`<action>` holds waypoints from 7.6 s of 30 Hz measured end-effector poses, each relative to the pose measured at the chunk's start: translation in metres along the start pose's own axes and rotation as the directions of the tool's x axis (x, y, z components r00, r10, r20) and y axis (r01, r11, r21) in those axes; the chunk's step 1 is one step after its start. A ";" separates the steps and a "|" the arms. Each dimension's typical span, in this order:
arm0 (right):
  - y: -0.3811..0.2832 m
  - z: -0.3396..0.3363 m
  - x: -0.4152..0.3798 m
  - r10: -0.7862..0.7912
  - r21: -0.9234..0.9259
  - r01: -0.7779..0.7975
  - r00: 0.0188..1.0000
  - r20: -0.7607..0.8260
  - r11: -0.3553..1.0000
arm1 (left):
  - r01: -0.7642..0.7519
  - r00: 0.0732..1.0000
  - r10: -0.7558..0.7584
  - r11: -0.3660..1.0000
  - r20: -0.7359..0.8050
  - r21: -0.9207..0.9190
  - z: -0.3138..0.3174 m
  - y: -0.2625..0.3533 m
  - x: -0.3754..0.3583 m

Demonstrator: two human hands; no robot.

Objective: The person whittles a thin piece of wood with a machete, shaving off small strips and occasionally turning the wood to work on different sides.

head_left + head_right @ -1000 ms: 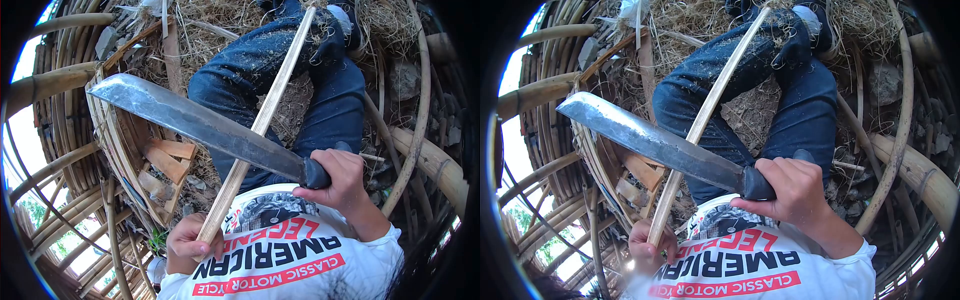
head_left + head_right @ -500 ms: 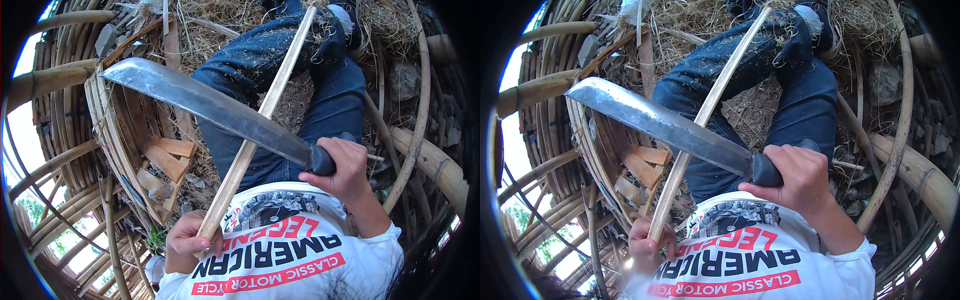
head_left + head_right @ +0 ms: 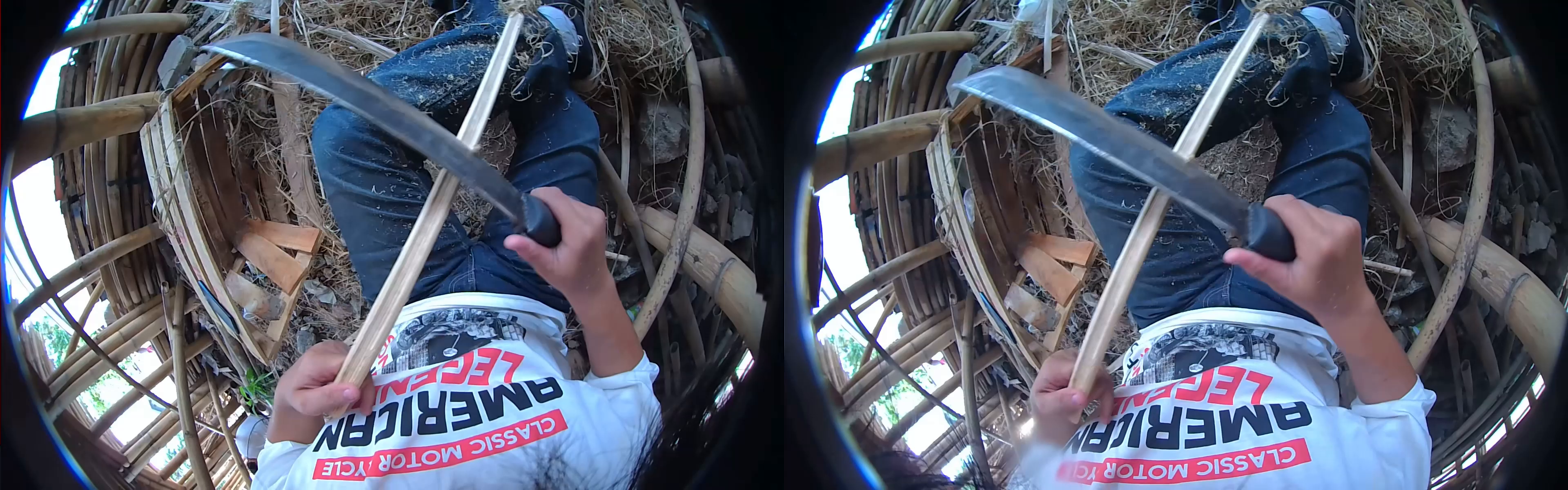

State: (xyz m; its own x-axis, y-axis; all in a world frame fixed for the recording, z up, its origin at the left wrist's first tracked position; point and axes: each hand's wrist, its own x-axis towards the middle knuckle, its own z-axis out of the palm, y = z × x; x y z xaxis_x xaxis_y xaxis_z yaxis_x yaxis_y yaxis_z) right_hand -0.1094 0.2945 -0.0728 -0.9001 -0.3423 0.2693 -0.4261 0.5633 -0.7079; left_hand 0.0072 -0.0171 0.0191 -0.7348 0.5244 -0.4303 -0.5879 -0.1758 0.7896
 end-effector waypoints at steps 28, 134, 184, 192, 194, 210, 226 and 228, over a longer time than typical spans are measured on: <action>0.006 0.010 -0.008 0.169 0.110 -0.170 0.985 0.019 0.979 | 0.043 0.998 -0.047 0.996 -0.050 -0.077 0.004 -0.006 0.006; 0.001 0.009 -0.014 0.493 0.631 -0.593 0.794 0.355 0.501 | -0.005 1.000 0.014 0.749 0.009 -0.663 0.011 -0.042 0.009; 0.012 0.014 -0.002 0.511 0.585 -0.590 0.798 0.319 0.557 | -0.079 0.985 0.165 0.673 0.045 -0.736 0.002 -0.064 -0.004; -0.024 0.027 -0.016 0.313 0.530 -0.452 0.889 0.335 0.718 | -0.104 0.977 0.211 0.632 0.042 -0.768 -0.004 -0.059 -0.008; -0.006 0.022 -0.011 0.362 0.509 -0.449 0.894 0.265 0.735 | -0.091 0.984 0.175 0.656 0.034 -0.749 -0.001 -0.062 -0.012; 0.021 0.018 -0.022 0.556 0.508 -0.593 0.794 0.244 0.625 | -0.063 0.991 0.127 0.714 0.040 -0.697 0.002 -0.063 -0.008; 0.003 0.020 -0.021 0.005 -0.055 -0.005 1.000 0.000 0.998 | 0.001 1.000 0.015 0.731 0.017 -0.682 0.002 -0.066 -0.007; 0.009 0.016 -0.022 -0.017 -0.084 0.017 1.000 -0.002 0.996 | 0.013 1.000 -0.001 0.740 0.018 -0.673 0.002 -0.067 -0.008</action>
State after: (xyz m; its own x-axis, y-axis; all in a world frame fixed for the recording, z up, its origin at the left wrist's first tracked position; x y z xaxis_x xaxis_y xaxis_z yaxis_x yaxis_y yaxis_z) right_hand -0.0922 0.2948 -0.0955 -0.8930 -0.3502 0.2826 -0.4470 0.6185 -0.6463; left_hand 0.0534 -0.0079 -0.0295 -0.7280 0.5394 -0.4232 -0.6719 -0.6839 0.2842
